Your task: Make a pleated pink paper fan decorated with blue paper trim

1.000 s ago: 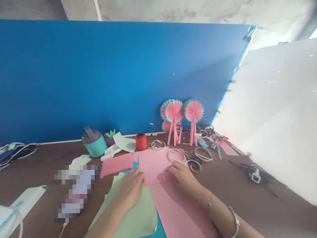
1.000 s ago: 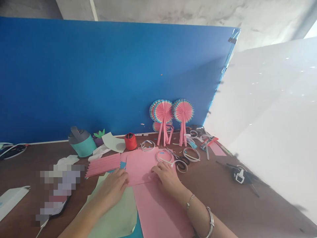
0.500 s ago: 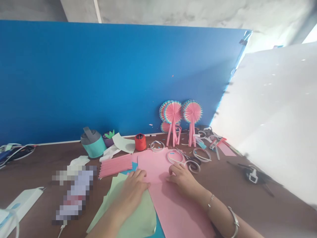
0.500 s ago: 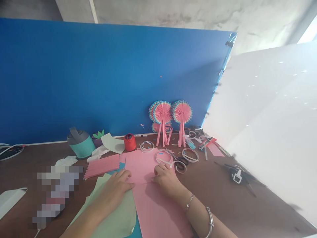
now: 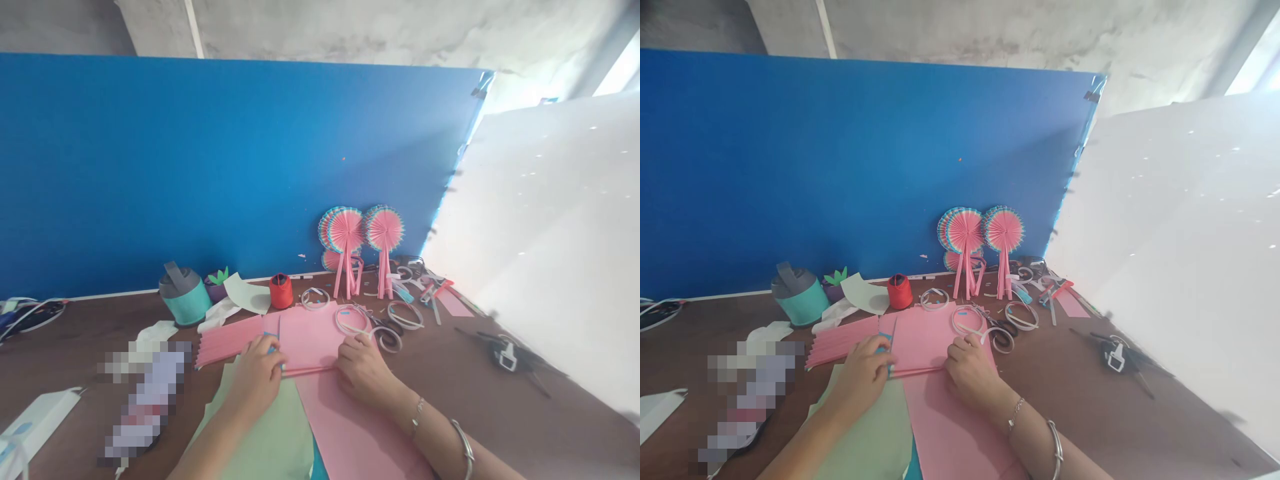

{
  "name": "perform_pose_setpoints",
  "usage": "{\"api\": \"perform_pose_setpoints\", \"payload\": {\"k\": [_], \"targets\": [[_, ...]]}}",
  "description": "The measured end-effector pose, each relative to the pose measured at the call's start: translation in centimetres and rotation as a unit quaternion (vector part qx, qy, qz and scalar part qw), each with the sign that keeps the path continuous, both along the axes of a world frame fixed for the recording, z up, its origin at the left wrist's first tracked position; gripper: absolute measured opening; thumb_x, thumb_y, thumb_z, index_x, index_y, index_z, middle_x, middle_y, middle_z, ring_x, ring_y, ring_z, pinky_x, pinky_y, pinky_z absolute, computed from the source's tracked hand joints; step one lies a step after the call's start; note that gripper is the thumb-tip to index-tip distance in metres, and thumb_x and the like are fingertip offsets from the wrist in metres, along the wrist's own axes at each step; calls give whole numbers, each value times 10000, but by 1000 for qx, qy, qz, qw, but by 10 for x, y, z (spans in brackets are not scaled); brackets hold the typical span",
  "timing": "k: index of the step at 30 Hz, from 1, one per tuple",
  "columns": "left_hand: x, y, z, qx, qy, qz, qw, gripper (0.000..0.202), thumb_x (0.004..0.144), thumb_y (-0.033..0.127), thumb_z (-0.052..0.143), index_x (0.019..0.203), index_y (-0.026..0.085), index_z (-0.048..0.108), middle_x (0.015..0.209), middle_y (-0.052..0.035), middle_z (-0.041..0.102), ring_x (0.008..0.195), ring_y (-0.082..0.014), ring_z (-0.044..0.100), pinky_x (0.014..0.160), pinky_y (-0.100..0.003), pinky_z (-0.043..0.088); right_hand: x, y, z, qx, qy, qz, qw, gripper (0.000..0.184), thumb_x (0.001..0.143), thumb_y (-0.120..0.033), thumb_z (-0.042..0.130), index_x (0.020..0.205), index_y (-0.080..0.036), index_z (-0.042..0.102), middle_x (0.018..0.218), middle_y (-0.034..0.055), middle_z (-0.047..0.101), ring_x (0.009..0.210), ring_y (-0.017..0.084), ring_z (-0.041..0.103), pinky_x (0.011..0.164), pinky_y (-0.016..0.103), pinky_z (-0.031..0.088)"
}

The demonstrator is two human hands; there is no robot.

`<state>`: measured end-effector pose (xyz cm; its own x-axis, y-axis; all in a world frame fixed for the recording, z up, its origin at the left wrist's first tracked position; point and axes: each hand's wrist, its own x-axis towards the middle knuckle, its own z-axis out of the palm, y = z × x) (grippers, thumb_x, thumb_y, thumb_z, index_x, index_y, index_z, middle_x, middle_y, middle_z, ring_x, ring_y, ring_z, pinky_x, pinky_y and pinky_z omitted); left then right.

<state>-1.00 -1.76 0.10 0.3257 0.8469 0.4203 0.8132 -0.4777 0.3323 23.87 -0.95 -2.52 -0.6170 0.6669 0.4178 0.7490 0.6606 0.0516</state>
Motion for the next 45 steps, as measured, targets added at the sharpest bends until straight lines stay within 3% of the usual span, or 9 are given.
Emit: {"api": "perform_pose_setpoints", "payload": {"k": [3,5,10,13,18,24,29,37,45], "targets": [[0,0,-1,145,-122,74,979,257,768,95,445,945,176,613,950,-90,592,927,-230,525,803,-380,419,-1,1,6,9,122,-44,991,153,717,-65,517,631,-173,584,638,13,572,691,149,464,667,304,246],[5,-6,1,159,-167,63,971,127,817,180,465,827,179,591,795,-56,590,789,-198,538,741,-334,421,-3,0,13,25,205,-57,977,175,749,-63,490,661,-178,589,635,0,579,684,141,484,668,293,258],[30,-21,-1,-141,-210,-34,967,316,859,401,490,665,178,600,566,12,542,553,-124,491,549,-230,368,-11,-11,21,88,238,5,967,163,799,-80,492,753,-188,604,673,-2,598,707,140,504,706,302,297],[41,-23,-8,-212,-265,-42,940,370,860,460,475,680,160,596,552,23,523,529,-114,464,512,-217,345,-16,-18,20,113,175,67,976,152,829,-84,504,852,-188,613,712,5,610,740,142,519,729,308,320],[40,-19,-15,-133,-207,3,969,424,916,362,363,571,177,527,444,35,403,438,-115,398,481,-246,304,-22,-23,23,91,114,119,982,154,883,-102,467,878,-169,606,759,26,623,746,151,518,692,307,347],[25,-19,-3,120,-93,-3,988,351,852,133,330,1119,131,557,919,-116,586,848,-239,518,748,-364,402,-10,-30,22,158,134,125,970,314,851,-91,483,1133,-198,571,994,91,659,919,204,554,789,356,419],[31,-22,-4,77,76,40,993,523,826,85,338,1342,137,404,924,-105,568,867,-260,497,758,-404,384,-4,-39,19,253,144,138,947,287,805,-132,585,1046,-288,595,924,48,680,969,214,551,876,375,401],[46,-30,-8,-20,177,-58,982,441,850,55,345,1280,114,423,987,-97,565,907,-250,479,794,-390,383,-17,-22,16,42,103,113,987,251,906,-104,388,854,-198,615,726,21,621,752,162,511,795,346,306],[31,-20,-8,-70,118,-112,984,120,880,153,454,842,170,567,852,-40,583,824,-191,507,734,-313,408,2,-7,4,-44,109,65,991,278,864,-109,458,829,-244,697,743,42,570,715,168,450,657,307,288]]}}
